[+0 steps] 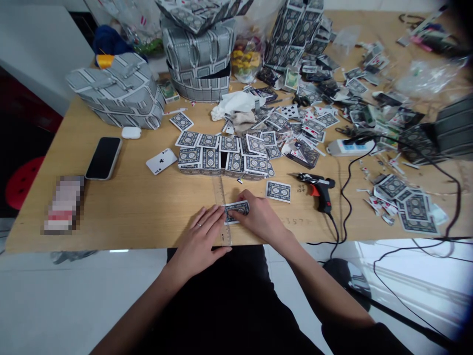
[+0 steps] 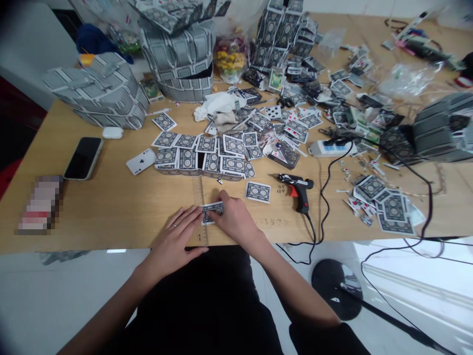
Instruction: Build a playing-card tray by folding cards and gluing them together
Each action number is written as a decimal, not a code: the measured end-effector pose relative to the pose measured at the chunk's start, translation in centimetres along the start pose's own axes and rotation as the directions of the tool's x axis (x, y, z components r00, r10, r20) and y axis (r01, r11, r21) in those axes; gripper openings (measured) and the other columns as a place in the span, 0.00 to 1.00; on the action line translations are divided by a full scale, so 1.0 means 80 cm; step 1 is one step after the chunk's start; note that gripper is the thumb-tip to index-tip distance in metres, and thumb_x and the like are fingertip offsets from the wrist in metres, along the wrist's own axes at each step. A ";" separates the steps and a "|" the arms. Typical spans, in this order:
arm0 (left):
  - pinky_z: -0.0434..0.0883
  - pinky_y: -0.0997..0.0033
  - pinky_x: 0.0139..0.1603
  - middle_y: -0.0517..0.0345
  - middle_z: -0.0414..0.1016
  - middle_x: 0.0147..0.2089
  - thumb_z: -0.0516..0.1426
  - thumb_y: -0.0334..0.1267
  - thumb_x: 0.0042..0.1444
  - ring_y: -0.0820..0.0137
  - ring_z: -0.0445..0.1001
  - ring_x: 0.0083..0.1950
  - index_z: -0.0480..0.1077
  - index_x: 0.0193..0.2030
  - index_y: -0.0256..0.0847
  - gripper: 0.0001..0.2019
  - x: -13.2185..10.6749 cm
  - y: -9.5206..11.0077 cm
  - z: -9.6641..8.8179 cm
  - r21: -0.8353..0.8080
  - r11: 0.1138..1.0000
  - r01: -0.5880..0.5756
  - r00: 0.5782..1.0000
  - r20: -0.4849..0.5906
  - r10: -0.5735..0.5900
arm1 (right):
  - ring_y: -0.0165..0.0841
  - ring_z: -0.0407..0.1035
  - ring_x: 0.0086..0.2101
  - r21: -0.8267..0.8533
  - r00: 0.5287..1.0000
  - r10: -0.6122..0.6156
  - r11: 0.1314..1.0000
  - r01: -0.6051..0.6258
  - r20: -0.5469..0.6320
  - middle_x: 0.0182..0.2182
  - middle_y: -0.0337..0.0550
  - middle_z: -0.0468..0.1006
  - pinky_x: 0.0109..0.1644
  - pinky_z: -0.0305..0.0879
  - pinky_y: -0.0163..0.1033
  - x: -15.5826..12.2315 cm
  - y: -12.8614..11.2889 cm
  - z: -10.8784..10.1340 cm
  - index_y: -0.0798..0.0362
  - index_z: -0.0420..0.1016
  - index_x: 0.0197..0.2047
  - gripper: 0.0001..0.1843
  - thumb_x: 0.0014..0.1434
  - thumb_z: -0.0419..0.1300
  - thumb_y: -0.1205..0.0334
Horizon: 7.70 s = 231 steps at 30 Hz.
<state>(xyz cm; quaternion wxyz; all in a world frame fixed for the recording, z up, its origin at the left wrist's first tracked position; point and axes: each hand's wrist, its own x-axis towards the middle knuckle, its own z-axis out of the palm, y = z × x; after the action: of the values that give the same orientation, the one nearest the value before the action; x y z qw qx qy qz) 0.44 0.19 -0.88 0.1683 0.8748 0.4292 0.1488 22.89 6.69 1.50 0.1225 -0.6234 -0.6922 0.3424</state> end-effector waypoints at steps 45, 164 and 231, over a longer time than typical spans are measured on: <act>0.63 0.40 0.80 0.38 0.66 0.78 0.68 0.51 0.63 0.48 0.65 0.79 0.61 0.76 0.35 0.41 0.001 0.005 0.000 0.036 0.999 0.020 1.000 -0.022 -0.020 | 0.47 0.81 0.39 -0.057 0.999 0.033 0.998 -0.030 0.039 0.37 0.50 0.86 0.39 0.61 0.41 0.001 -0.007 -0.004 0.52 0.73 0.48 0.14 0.63 0.71 0.59; 0.66 0.46 0.77 0.48 0.79 0.68 0.57 0.35 0.73 0.56 0.74 0.71 0.77 0.59 0.39 0.12 0.015 0.004 -0.014 0.010 1.000 -0.009 0.999 -0.045 0.009 | 0.43 0.84 0.48 0.786 0.863 0.197 0.356 -0.504 0.465 0.43 0.55 0.89 0.57 0.78 0.48 -0.001 -0.017 -0.032 0.55 0.80 0.49 0.15 0.73 0.64 0.51; 0.67 0.45 0.77 0.46 0.75 0.72 0.56 0.36 0.74 0.55 0.71 0.75 0.71 0.70 0.39 0.20 0.012 0.003 -0.012 -0.024 1.000 0.015 0.999 -0.045 -0.016 | 0.44 0.81 0.46 0.677 0.943 0.026 0.690 -0.257 0.331 0.44 0.50 0.86 0.50 0.76 0.48 -0.062 -0.013 -0.008 0.52 0.77 0.53 0.29 0.70 0.61 0.33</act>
<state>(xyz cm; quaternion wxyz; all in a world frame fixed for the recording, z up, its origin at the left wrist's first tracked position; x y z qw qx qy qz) 0.81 0.96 0.18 0.1702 0.8659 0.4376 0.1725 23.46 2.21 3.90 0.2217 -0.5209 -0.4651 0.6805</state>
